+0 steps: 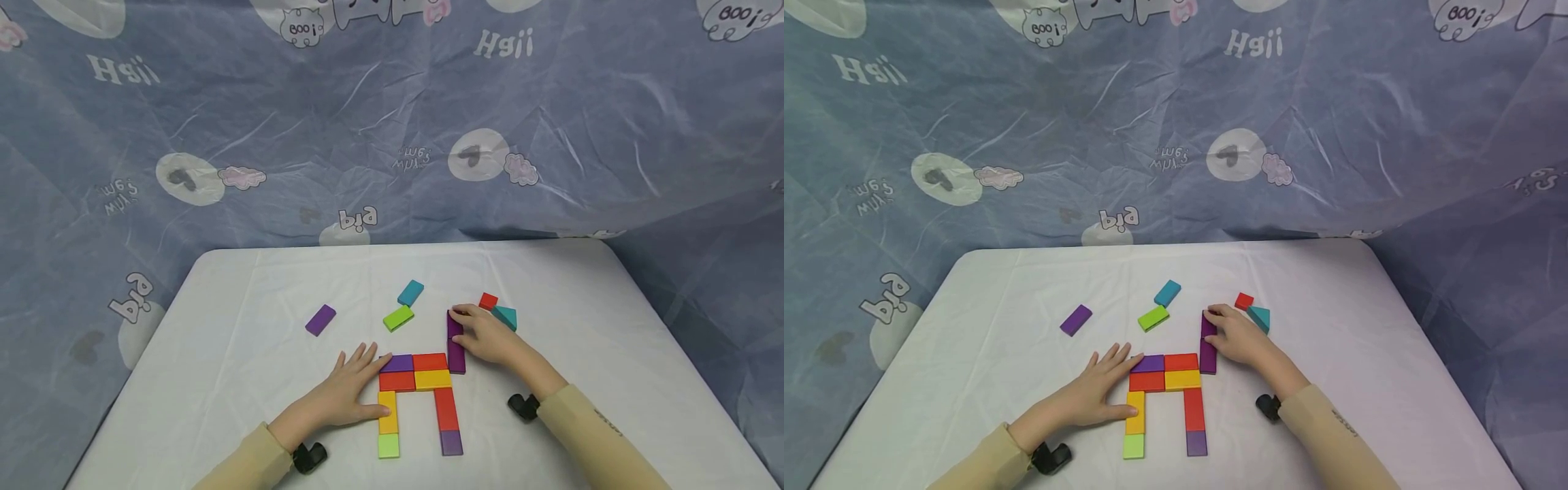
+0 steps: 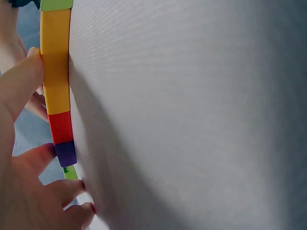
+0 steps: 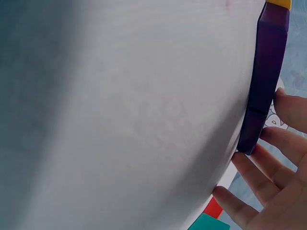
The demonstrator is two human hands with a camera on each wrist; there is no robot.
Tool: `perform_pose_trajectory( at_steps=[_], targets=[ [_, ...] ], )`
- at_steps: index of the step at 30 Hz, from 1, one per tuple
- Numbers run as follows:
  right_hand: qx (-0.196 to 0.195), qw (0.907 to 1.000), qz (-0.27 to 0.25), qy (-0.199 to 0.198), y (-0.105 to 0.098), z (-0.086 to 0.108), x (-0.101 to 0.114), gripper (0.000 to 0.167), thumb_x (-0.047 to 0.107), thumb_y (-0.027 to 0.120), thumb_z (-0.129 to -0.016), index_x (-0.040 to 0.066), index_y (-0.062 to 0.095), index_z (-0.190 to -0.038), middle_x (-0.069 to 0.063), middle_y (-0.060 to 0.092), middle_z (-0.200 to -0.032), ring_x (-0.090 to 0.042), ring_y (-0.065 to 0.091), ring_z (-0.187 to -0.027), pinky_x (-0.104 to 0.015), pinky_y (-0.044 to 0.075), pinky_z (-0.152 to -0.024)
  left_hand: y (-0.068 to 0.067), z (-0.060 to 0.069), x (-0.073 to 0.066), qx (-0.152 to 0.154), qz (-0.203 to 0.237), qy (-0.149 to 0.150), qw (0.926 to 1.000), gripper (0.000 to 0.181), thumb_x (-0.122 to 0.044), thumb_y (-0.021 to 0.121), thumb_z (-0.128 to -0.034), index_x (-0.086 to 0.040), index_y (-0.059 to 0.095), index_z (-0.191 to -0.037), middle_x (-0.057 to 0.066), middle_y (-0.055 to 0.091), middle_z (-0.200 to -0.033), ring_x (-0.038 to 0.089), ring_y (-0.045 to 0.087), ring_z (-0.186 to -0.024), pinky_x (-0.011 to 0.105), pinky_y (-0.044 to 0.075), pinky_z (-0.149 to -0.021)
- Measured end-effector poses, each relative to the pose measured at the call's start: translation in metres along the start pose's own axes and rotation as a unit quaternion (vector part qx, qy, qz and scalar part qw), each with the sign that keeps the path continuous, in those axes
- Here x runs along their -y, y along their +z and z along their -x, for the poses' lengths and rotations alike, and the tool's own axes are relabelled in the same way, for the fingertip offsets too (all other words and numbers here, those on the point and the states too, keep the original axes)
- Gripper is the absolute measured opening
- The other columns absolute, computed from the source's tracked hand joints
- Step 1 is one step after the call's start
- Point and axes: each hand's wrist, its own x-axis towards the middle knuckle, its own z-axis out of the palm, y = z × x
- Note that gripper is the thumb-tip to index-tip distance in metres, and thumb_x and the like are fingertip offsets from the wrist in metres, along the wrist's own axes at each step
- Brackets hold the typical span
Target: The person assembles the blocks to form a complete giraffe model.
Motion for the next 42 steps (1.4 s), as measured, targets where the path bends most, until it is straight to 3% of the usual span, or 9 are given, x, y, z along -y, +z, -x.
perform_pose_trajectory(
  at_steps=[10,17,24,33,42],
  targets=[
    [-0.001,1.0000,0.002,0.007,0.003,0.000,0.000,0.060,0.024,0.069,-0.092,0.007,0.048,-0.145,-0.019,0.043,-0.151,-0.038,0.042,-0.138,-0.054,0.045,-0.105,0.000,0.000,0.001,0.000,0.004,0.001,1.0000,0.089,-0.062,0.064,-0.0844,-0.029,0.025,-0.157,0.009,0.015,-0.166,0.033,0.007,-0.154,0.065,0.004,-0.119],
    [0.015,0.9994,-0.005,0.031,0.001,0.015,0.002,0.067,0.033,0.071,-0.089,0.012,0.046,-0.148,-0.022,0.038,-0.153,-0.041,0.036,-0.140,-0.059,0.045,-0.102,0.000,0.000,0.002,0.001,0.006,0.004,1.0000,0.089,-0.062,0.065,-0.0841,-0.028,0.026,-0.157,0.010,0.015,-0.166,0.034,0.007,-0.154,0.066,0.004,-0.119],
    [0.020,0.9997,0.001,0.011,0.001,0.026,0.000,0.070,0.036,0.072,-0.089,0.010,0.045,-0.148,-0.020,0.039,-0.154,-0.042,0.037,-0.141,-0.058,0.044,-0.103,-0.001,0.000,0.002,0.000,0.006,0.001,1.0000,0.089,-0.064,0.064,-0.0842,-0.029,0.025,-0.157,0.009,0.015,-0.166,0.033,0.006,-0.154,0.065,0.003,-0.119],
    [0.023,0.9997,0.002,0.004,0.001,0.028,-0.001,0.069,0.035,0.072,-0.088,0.008,0.047,-0.146,-0.021,0.045,-0.149,-0.042,0.041,-0.137,-0.058,0.045,-0.103,0.000,0.000,0.001,0.005,0.006,-0.005,1.0000,0.089,-0.064,0.064,-0.0840,-0.030,0.025,-0.157,0.008,0.015,-0.166,0.033,0.006,-0.154,0.065,0.003,-0.119],
    [0.015,0.9997,0.012,-0.016,-0.001,0.027,0.000,0.068,0.034,0.073,-0.088,0.007,0.048,-0.145,-0.021,0.049,-0.146,-0.041,0.044,-0.134,-0.056,0.047,-0.102,0.000,0.001,0.000,-0.006,0.006,0.008,0.9999,0.089,-0.063,0.064,-0.0845,-0.029,0.026,-0.157,0.010,0.016,-0.166,0.034,0.007,-0.154,0.066,0.004,-0.119]
  ],
)
